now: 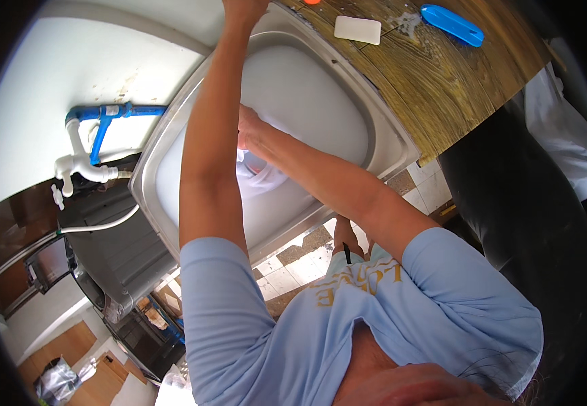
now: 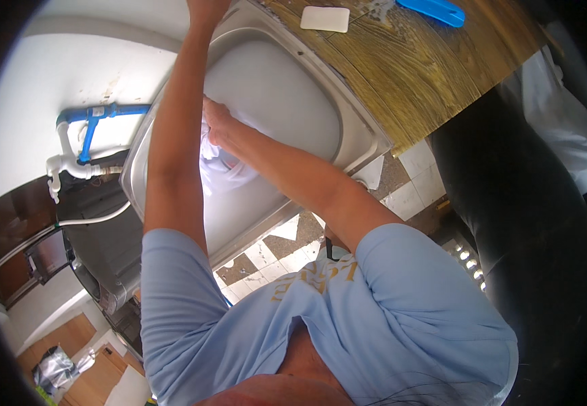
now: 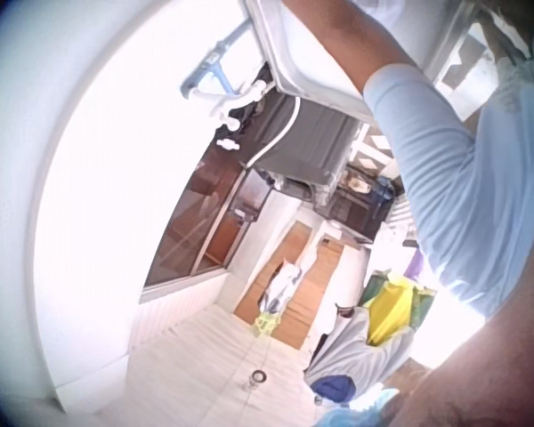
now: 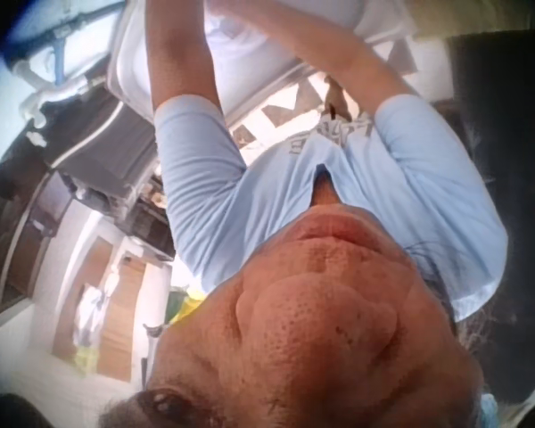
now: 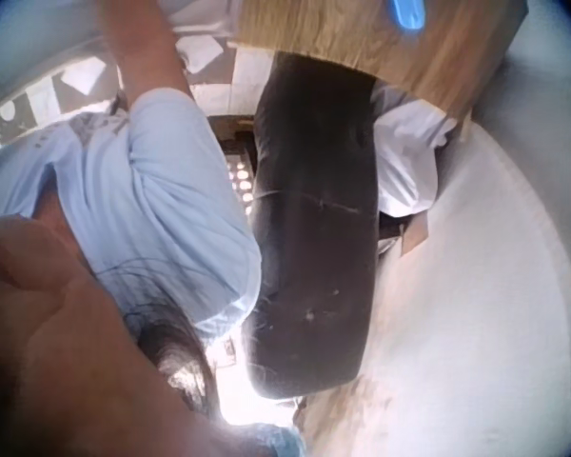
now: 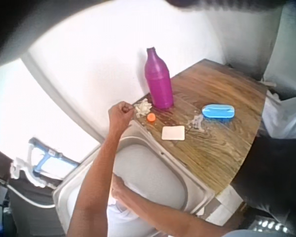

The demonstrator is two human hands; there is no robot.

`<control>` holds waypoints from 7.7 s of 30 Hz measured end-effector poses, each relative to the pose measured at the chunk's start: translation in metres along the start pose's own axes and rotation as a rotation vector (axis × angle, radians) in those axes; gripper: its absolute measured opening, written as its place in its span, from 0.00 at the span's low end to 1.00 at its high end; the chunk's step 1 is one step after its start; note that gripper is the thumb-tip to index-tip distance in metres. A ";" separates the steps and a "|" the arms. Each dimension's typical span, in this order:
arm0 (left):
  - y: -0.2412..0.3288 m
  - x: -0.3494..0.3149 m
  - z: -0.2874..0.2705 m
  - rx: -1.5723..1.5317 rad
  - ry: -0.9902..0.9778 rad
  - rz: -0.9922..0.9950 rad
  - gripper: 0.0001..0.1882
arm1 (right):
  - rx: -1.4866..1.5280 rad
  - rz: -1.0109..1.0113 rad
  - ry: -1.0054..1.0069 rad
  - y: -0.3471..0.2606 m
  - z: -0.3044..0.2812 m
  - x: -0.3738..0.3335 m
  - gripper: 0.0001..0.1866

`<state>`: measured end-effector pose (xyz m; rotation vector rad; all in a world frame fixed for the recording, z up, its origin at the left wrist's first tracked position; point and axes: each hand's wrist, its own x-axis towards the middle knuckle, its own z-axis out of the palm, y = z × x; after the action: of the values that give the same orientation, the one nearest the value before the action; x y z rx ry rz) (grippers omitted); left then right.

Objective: The person washes a white t-shirt by hand in a sink filled with soapy water, scrubbing the fabric against itself and using a bar of soap. After scrubbing and wringing the shirt, the person moves it into an adjacent washing machine.

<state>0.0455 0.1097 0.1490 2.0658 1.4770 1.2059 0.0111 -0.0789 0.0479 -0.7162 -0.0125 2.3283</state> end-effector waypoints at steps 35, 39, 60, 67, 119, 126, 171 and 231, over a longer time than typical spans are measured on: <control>0.032 -0.362 -0.059 -0.287 -0.034 -0.579 0.06 | -0.008 0.038 0.005 -0.032 -0.017 0.035 0.23; 0.039 -0.358 -0.059 -0.175 -0.061 -0.546 0.06 | -0.015 0.037 -0.003 -0.033 -0.018 0.033 0.23; 0.142 -0.488 -0.245 -0.089 0.585 -0.633 0.10 | -0.054 0.059 0.011 -0.037 -0.014 0.025 0.23; 0.176 -0.563 -0.245 1.423 -0.281 -1.384 0.35 | -0.056 0.055 -0.202 -0.038 -0.044 0.059 0.24; 0.162 -0.767 -0.157 -0.023 0.156 -1.948 0.26 | -0.242 0.142 -0.125 -0.039 -0.019 0.037 0.24; 0.138 -0.682 -0.146 -1.128 0.720 -1.032 0.49 | -0.441 0.264 -0.374 -0.103 -0.099 0.103 0.20; 0.095 -0.807 -0.110 0.270 0.166 -1.356 0.50 | -0.740 -0.004 0.175 -0.054 -0.025 0.017 0.22; -0.001 -0.290 -0.153 -1.086 0.499 -0.663 0.13 | -0.638 -0.052 -0.199 -0.047 0.035 -0.055 0.23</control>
<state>-0.1054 -0.1788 0.1105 0.5395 1.0861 1.7038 0.0564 -0.0712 0.1138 -0.7600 -0.8829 2.3367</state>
